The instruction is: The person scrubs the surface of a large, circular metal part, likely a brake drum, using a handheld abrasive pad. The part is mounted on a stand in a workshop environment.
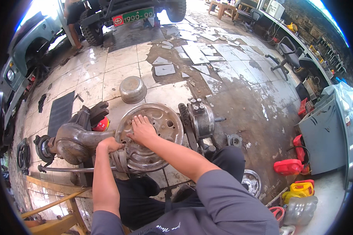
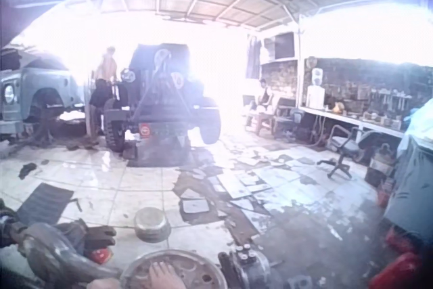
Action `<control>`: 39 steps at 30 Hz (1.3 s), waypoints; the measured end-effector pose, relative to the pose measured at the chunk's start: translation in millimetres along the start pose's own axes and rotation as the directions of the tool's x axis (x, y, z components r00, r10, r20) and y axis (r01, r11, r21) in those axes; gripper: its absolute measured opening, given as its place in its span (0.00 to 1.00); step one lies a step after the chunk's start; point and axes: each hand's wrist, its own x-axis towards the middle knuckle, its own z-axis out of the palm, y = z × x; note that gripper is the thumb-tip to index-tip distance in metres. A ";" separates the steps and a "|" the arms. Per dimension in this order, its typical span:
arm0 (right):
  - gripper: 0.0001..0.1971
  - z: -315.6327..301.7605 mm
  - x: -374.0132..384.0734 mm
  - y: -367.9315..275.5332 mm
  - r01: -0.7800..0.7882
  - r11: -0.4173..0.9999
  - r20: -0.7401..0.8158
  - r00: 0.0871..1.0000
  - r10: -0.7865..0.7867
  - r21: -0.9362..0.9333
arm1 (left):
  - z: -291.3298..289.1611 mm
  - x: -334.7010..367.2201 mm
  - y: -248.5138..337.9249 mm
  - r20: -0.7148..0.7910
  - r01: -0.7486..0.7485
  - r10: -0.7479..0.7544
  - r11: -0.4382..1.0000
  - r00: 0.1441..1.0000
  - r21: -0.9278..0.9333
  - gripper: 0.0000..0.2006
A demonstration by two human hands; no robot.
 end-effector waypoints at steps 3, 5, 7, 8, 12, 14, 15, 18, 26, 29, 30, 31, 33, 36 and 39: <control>0.41 0.0 4.2 5.6 0.030 0.999 -0.011 1.000 -0.030 0.017 | -4.2 0.8 1.0 0.017 -0.011 0.011 1.000 1.000 0.002 0.33; 0.40 2.5 7.2 5.6 -0.005 1.000 -0.025 1.000 0.006 0.014 | -2.1 5.7 1.9 0.032 -0.038 0.038 0.999 0.999 0.005 0.33; 0.40 2.7 13.3 -3.9 -0.050 0.999 -0.032 0.998 0.051 0.010 | -0.9 9.0 -3.0 0.026 -0.047 0.047 0.999 0.999 -0.001 0.32; 0.40 2.7 9.0 -2.7 -0.020 1.000 -0.022 1.000 0.020 0.008 | 2.0 10.5 -4.7 0.006 -0.035 0.035 0.999 0.999 -0.008 0.32; 0.40 1.4 5.3 4.7 0.042 0.999 -0.009 0.999 -0.042 0.032 | 6.0 19.9 -13.1 -0.018 -0.033 0.033 0.999 0.999 -0.012 0.32; 0.39 4.0 5.8 3.9 0.010 1.000 -0.017 1.000 -0.010 0.020 | 10.6 24.3 -11.0 0.003 -0.054 0.054 0.999 0.999 0.001 0.33; 0.38 5.4 10.1 -1.3 -0.008 1.000 -0.031 0.999 0.008 -0.005 | 8.9 23.4 -10.6 0.004 -0.053 0.053 0.999 0.999 0.006 0.33; 0.36 7.8 5.4 3.1 0.043 0.999 -0.037 0.998 -0.043 -0.008 | 4.3 10.7 -7.5 -0.012 -0.032 0.032 0.999 0.999 0.011 0.34; 0.24 12.9 17.4 43.3 0.225 0.969 -0.099 0.972 -0.215 0.106 | -0.9 19.3 1.2 -0.026 -0.094 0.096 0.993 0.995 0.068 0.35; 0.15 -67.5 9.8 28.3 0.039 0.988 0.199 0.977 -0.070 0.151 | 7.3 18.6 -9.9 -0.016 -0.100 0.100 0.994 0.995 0.052 0.35; 0.12 -81.6 18.9 41.5 0.131 0.991 0.276 0.954 -0.117 -0.032 | 7.3 19.2 -11.6 -0.005 -0.090 0.090 0.996 0.996 0.015 0.34; 0.10 -103.2 30.7 51.5 -0.001 0.998 0.418 0.908 0.029 -0.068 | 8.9 23.3 -11.4 0.005 -0.090 0.090 0.996 0.996 -0.020 0.34; 0.14 -133.2 49.0 40.8 0.015 0.945 0.449 0.882 0.141 -0.327 | 9.8 20.7 -14.3 0.038 -0.007 0.006 1.000 0.999 0.015 0.31; 0.11 -132.2 93.7 46.6 -0.214 0.945 0.253 0.927 0.276 -0.247 | 5.6 26.6 -8.0 0.012 -0.037 0.037 0.998 0.999 0.057 0.30; 0.11 -115.3 95.0 22.5 0.003 0.981 0.126 0.992 0.023 -0.196 | -0.5 11.7 -1.0 0.036 -0.003 0.002 1.000 0.999 0.027 0.30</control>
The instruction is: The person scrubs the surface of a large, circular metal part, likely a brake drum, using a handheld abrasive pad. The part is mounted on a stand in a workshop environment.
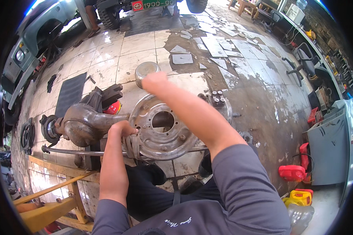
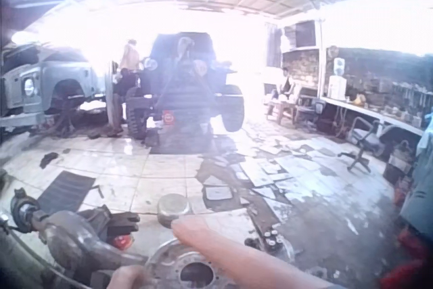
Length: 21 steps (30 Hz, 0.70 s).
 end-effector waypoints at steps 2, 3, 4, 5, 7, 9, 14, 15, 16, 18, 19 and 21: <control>0.11 14.1 -20.9 -25.1 0.108 0.994 -0.011 0.994 -0.108 -0.013 | 0.4 -4.4 0.2 0.003 0.003 -0.003 1.000 1.000 -0.031 0.31; 0.11 25.0 -31.9 -31.2 0.095 0.995 -0.010 0.995 -0.095 -0.006 | 4.3 -1.0 -5.7 -0.016 -0.023 0.022 0.999 1.000 -0.036 0.31; 0.11 48.5 -35.7 -27.9 0.080 0.997 -0.041 0.996 -0.079 0.016 | 5.9 1.1 -7.9 -0.036 -0.055 0.053 0.998 0.998 -0.033 0.31; 0.11 71.4 -38.5 -26.7 0.061 0.996 -0.026 0.998 -0.060 0.065 | 4.2 -0.2 -8.8 -0.012 -0.073 0.073 0.997 0.997 -0.031 0.32; 0.18 108.4 -51.0 -20.5 0.142 0.988 -0.188 0.971 -0.150 -0.056 | 4.6 7.1 -7.4 -0.030 -0.082 0.081 0.996 0.996 -0.020 0.32; 0.23 129.4 -57.9 -22.1 0.160 0.987 -0.305 0.939 -0.161 -0.027 | 2.4 1.9 -4.5 -0.034 -0.074 0.073 0.997 0.997 -0.029 0.32; 0.26 138.0 -54.1 -30.5 0.156 0.985 -0.264 0.956 -0.132 0.070 | 1.7 0.9 -5.9 -0.021 -0.060 0.059 0.998 0.998 -0.027 0.34; 0.26 139.5 -55.8 -33.8 0.150 0.983 -0.262 0.958 -0.119 0.104 | 0.5 -1.0 -5.0 -0.021 -0.059 0.059 0.998 0.998 -0.027 0.34; 0.26 141.7 -59.3 -38.1 0.144 0.980 -0.261 0.960 -0.105 0.137 | -0.9 -3.2 -3.6 -0.016 -0.053 0.053 0.998 0.998 -0.025 0.33; 0.27 143.3 -60.2 -39.6 0.132 0.971 -0.271 0.960 -0.075 0.202 | -2.9 -9.7 0.7 -0.003 -0.042 0.042 0.999 0.999 -0.020 0.32; 0.28 144.0 -59.9 -38.6 0.126 0.964 -0.282 0.958 -0.057 0.233 | -3.2 -9.1 1.7 -0.006 -0.047 0.047 0.999 0.999 -0.018 0.32; 0.31 140.5 -60.4 -41.4 0.112 0.947 -0.285 0.958 -0.023 0.300 | -2.6 -8.1 0.4 -0.007 -0.051 0.051 0.999 0.999 -0.015 0.32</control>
